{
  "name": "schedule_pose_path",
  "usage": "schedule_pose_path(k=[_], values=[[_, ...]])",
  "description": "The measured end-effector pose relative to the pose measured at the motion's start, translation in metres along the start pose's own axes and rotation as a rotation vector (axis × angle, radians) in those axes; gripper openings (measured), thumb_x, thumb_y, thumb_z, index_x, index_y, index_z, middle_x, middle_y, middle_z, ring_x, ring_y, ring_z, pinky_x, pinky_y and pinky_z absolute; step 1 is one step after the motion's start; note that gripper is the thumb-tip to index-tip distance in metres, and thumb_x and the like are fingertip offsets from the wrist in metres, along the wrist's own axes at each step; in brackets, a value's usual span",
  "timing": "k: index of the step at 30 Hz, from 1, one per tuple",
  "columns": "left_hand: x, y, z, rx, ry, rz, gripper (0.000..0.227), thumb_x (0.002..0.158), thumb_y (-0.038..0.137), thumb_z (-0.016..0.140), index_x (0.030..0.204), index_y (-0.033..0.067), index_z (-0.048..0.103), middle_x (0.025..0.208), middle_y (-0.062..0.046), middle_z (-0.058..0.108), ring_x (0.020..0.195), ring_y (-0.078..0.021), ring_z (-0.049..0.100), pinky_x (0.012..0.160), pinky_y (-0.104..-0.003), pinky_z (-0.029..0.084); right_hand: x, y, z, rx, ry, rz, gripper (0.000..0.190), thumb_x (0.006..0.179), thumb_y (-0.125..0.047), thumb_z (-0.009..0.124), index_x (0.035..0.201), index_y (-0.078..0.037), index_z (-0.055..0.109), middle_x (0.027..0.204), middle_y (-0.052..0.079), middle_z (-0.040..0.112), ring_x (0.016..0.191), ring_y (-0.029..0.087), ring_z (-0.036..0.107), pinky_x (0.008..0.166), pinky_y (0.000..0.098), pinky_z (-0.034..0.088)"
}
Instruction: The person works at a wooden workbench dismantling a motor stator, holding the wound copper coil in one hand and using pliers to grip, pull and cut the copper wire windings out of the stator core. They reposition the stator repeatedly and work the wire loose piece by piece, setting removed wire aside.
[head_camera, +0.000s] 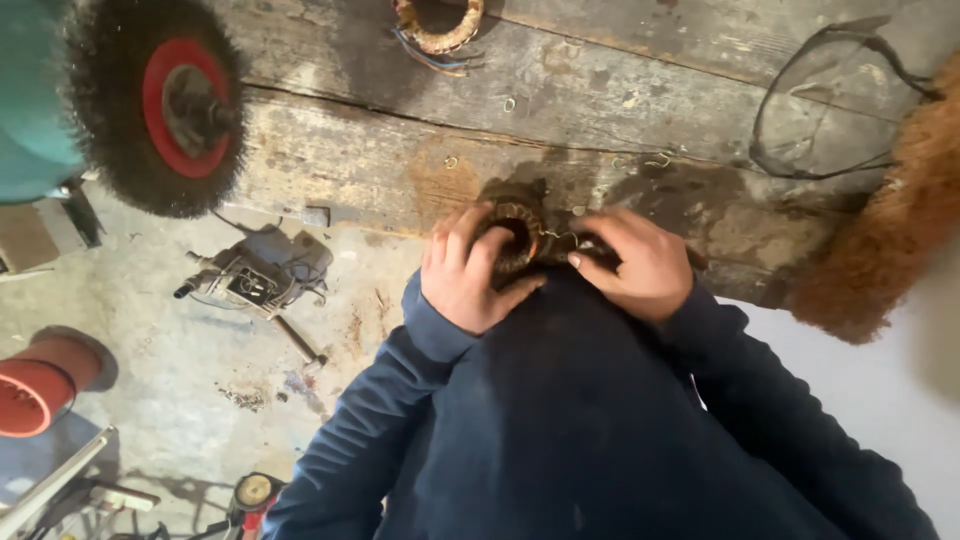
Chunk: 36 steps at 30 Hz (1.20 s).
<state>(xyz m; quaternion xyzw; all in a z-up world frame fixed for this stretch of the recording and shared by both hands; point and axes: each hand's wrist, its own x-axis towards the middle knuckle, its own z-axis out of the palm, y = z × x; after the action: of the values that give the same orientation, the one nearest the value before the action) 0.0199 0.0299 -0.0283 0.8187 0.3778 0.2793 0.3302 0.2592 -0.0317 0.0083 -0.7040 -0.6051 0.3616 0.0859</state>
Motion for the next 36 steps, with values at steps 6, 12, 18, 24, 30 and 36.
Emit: schedule_pose_path(k=[6,12,18,24,30,36], values=[[-0.003,0.012,0.021,0.045,0.112,-0.138,0.05,0.076,0.031,0.09,0.115,0.0091,0.067,0.141,-0.02,0.052,0.133,-0.0444,0.046,0.113,-0.055,0.04,0.031,-0.005,0.01,0.026,0.033,-0.379,0.081,0.071,-0.025,0.081,0.142,-0.001,0.051,0.141,0.02,0.059,0.128,0.041,0.056,0.103,0.0465,0.047],[-0.009,0.017,0.041,-0.078,0.194,-0.286,0.04,0.079,0.023,0.088,0.111,0.0081,0.068,0.144,-0.02,0.053,0.133,-0.0427,0.048,0.115,-0.053,0.041,0.036,-0.001,0.027,0.071,0.031,-0.408,0.079,0.076,-0.014,0.078,0.148,-0.002,0.048,0.141,0.018,0.061,0.131,0.038,0.058,0.107,0.0468,0.047],[-0.009,0.019,0.047,-0.14,0.263,-0.302,0.036,0.082,0.02,0.086,0.111,0.0072,0.068,0.145,-0.019,0.053,0.136,-0.0417,0.05,0.117,-0.05,0.041,0.034,0.001,0.028,0.078,0.055,-0.409,0.079,0.079,-0.014,0.079,0.15,-0.002,0.047,0.14,0.021,0.061,0.128,0.039,0.059,0.105,0.0467,0.048],[-0.01,0.017,0.048,-0.131,0.256,-0.316,0.038,0.08,0.021,0.087,0.11,0.0077,0.069,0.145,-0.019,0.054,0.135,-0.0418,0.05,0.116,-0.05,0.041,0.033,0.001,0.029,0.062,0.088,-0.449,0.08,0.079,-0.014,0.079,0.151,-0.001,0.046,0.138,0.02,0.063,0.127,0.038,0.06,0.104,0.0472,0.048],[0.0,0.004,0.036,-0.131,0.144,-0.259,0.037,0.075,0.024,0.088,0.105,0.008,0.074,0.141,-0.017,0.059,0.129,-0.0382,0.053,0.113,-0.05,0.04,0.035,0.003,0.03,0.061,0.065,-0.46,0.086,0.075,-0.014,0.082,0.151,0.0,0.046,0.135,0.018,0.064,0.126,0.037,0.06,0.104,0.0462,0.048],[0.009,0.003,0.03,-0.143,0.093,-0.258,0.036,0.071,0.023,0.087,0.103,0.0096,0.076,0.138,-0.013,0.06,0.128,-0.0373,0.052,0.109,-0.047,0.047,0.036,0.004,0.03,0.031,0.071,-0.46,0.088,0.07,-0.014,0.083,0.15,0.001,0.047,0.134,0.018,0.064,0.124,0.038,0.06,0.103,0.0463,0.048]])
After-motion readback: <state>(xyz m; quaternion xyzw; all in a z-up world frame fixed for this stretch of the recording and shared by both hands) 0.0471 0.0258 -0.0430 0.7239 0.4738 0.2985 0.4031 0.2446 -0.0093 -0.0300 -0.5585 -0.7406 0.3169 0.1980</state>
